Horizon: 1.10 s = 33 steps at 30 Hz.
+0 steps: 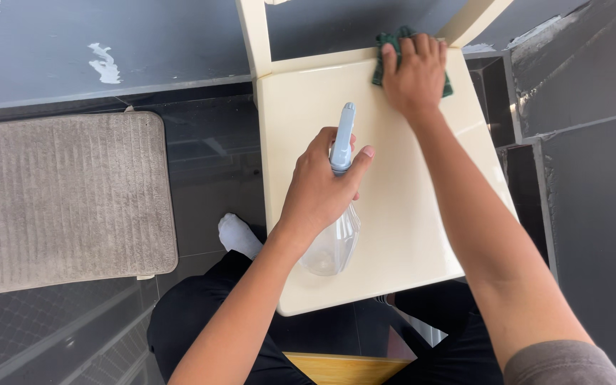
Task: The person cleans a white chair by spraying a cleaning solution from a bottle and wiping the seat and backrest with a green cloth. The person sits on a small stool while performing the task.
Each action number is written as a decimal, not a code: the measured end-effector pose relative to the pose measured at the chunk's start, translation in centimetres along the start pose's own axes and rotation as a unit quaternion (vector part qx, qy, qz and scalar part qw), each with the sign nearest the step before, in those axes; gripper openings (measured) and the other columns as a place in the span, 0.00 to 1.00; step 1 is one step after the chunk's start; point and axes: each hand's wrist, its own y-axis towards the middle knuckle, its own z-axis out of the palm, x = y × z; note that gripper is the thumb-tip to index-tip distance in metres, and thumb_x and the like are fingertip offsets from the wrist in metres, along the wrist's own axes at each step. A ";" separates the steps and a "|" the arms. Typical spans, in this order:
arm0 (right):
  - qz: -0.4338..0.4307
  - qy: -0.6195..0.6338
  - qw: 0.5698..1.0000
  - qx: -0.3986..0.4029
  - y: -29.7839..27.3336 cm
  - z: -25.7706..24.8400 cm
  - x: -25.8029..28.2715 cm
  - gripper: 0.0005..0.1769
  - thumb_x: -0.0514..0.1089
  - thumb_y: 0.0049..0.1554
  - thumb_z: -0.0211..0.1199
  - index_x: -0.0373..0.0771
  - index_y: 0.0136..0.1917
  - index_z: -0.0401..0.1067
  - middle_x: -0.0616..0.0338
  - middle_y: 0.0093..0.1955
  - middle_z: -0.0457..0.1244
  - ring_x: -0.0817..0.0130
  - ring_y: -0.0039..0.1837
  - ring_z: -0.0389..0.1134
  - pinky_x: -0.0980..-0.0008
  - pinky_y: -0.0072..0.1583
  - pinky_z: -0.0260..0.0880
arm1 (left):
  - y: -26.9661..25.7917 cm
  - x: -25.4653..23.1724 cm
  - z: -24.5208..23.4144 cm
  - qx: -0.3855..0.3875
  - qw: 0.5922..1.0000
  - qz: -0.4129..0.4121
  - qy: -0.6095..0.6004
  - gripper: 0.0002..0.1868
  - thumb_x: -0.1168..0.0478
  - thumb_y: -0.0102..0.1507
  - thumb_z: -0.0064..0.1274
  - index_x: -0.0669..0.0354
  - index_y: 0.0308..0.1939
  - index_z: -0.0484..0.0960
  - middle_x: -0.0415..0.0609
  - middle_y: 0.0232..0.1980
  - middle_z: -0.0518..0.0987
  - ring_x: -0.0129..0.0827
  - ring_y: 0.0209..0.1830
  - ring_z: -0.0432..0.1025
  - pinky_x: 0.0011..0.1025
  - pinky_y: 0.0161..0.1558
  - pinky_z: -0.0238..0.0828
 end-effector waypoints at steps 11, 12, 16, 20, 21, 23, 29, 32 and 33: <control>-0.067 0.147 0.985 0.051 -0.5 -1.3 13.7 0.20 0.57 0.66 0.59 0.37 0.55 0.72 0.50 0.58 0.62 0.49 0.64 0.60 0.51 0.69 0.58 | 1.1 -0.1 -1.5 -0.035 0.998 0.048 0.037 0.22 0.50 0.64 0.57 0.67 0.50 0.76 0.51 0.33 0.81 0.32 0.21 0.79 0.29 0.23 0.78; -0.088 0.160 0.982 0.046 -1.0 -1.8 14.4 0.20 0.57 0.67 0.59 0.39 0.60 0.71 0.51 0.63 0.61 0.49 0.69 0.59 0.51 0.72 0.55 | 1.1 -0.2 -1.7 -0.039 0.997 0.056 0.038 0.22 0.50 0.64 0.57 0.67 0.50 0.76 0.50 0.36 0.82 0.31 0.22 0.79 0.28 0.23 0.79; -0.148 0.224 0.958 0.102 -5.0 -5.2 16.0 0.31 0.57 0.62 0.60 0.44 0.75 0.66 0.53 0.76 0.57 0.52 0.81 0.49 0.49 0.80 0.44 | 0.6 -0.6 -1.6 -0.050 0.994 0.004 0.093 0.22 0.49 0.64 0.56 0.65 0.50 0.77 0.51 0.31 0.83 0.31 0.19 0.79 0.28 0.24 0.76; -0.141 0.234 0.946 0.175 -7.8 -9.2 13.0 0.37 0.57 0.60 0.60 0.46 0.79 0.63 0.52 0.81 0.53 0.52 0.83 0.45 0.50 0.81 0.43 | -0.6 -0.5 -0.9 -0.047 0.994 0.048 0.083 0.21 0.49 0.64 0.57 0.65 0.50 0.77 0.49 0.33 0.83 0.27 0.21 0.79 0.25 0.24 0.77; -0.127 0.219 0.951 0.178 -8.5 -10.2 11.9 0.35 0.57 0.62 0.59 0.46 0.79 0.63 0.52 0.81 0.52 0.51 0.84 0.45 0.49 0.81 0.43 | -0.7 -0.5 -0.9 -0.047 0.995 0.052 0.074 0.21 0.49 0.64 0.58 0.64 0.50 0.77 0.49 0.33 0.82 0.28 0.20 0.78 0.26 0.24 0.76; -0.104 0.188 0.959 0.182 -9.9 -11.9 10.1 0.31 0.56 0.66 0.57 0.45 0.79 0.63 0.52 0.82 0.52 0.50 0.86 0.44 0.49 0.81 0.42 | -1.2 -0.4 -1.0 -0.044 0.996 0.059 0.055 0.21 0.50 0.64 0.58 0.65 0.48 0.76 0.49 0.32 0.82 0.29 0.20 0.78 0.26 0.24 0.75; -0.055 0.125 0.972 0.190 -14.2 -15.6 7.9 0.34 0.61 0.66 0.56 0.42 0.78 0.63 0.49 0.80 0.52 0.48 0.84 0.44 0.46 0.79 0.42 | -2.4 -0.2 -1.2 -0.047 0.995 0.085 0.033 0.18 0.51 0.65 0.57 0.62 0.47 0.76 0.46 0.36 0.81 0.27 0.20 0.77 0.26 0.24 0.75; -0.028 0.148 0.968 0.201 -14.6 -16.4 7.6 0.32 0.60 0.64 0.59 0.45 0.76 0.65 0.52 0.79 0.55 0.50 0.84 0.46 0.48 0.81 0.42 | -2.9 -0.1 -1.4 -0.053 0.995 0.087 0.014 0.18 0.51 0.65 0.57 0.62 0.47 0.77 0.47 0.35 0.81 0.27 0.21 0.78 0.26 0.25 0.76; 0.032 0.161 0.962 0.219 -14.5 -16.6 7.6 0.34 0.63 0.61 0.61 0.44 0.74 0.65 0.53 0.78 0.55 0.53 0.83 0.49 0.50 0.79 0.47 | -3.1 0.1 -1.3 -0.062 0.994 0.092 0.003 0.18 0.51 0.65 0.57 0.62 0.47 0.77 0.47 0.36 0.81 0.27 0.22 0.77 0.26 0.25 0.77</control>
